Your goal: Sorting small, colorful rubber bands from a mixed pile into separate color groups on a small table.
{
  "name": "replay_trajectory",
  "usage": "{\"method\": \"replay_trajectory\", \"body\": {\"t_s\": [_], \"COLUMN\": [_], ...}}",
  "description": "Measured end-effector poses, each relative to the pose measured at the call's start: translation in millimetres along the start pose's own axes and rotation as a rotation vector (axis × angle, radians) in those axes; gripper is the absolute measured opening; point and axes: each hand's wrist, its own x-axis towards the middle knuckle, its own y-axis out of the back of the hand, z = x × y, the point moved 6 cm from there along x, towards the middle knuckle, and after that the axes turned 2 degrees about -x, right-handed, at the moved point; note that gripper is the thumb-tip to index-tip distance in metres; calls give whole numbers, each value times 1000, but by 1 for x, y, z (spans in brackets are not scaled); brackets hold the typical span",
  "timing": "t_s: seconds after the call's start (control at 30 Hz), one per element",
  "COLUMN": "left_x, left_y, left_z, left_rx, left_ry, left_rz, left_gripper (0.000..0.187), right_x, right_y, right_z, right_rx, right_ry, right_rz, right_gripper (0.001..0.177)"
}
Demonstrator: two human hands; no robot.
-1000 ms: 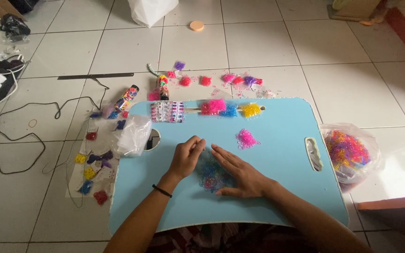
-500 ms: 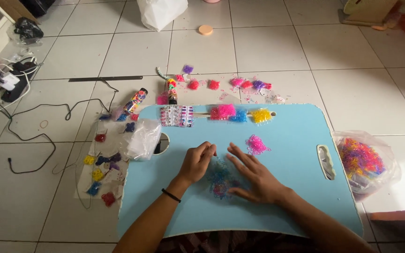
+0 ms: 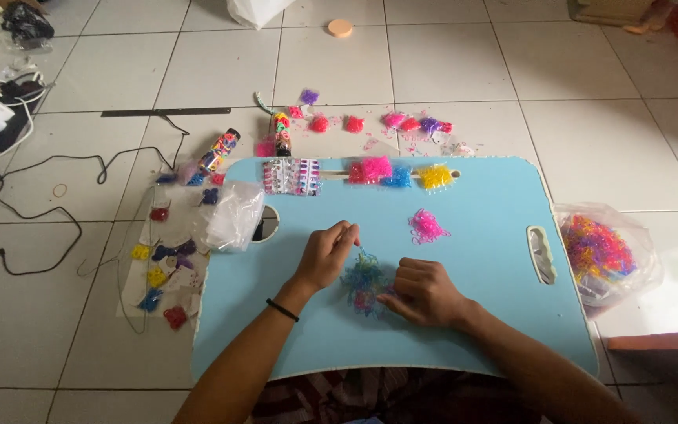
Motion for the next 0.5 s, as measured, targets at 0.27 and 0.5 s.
{"method": "replay_trajectory", "body": {"t_s": [0.27, 0.5], "left_x": [3, 3], "left_y": [1, 2], "left_z": [3, 16], "left_rx": [10, 70], "left_ry": [-49, -95], "left_rz": [-33, -9], "left_gripper": [39, 38], "right_x": [4, 5], "right_y": [-2, -1], "right_z": [7, 3], "right_rx": [1, -65], "right_ry": [-52, -5], "right_rz": [-42, -25], "right_gripper": [59, 58]}}
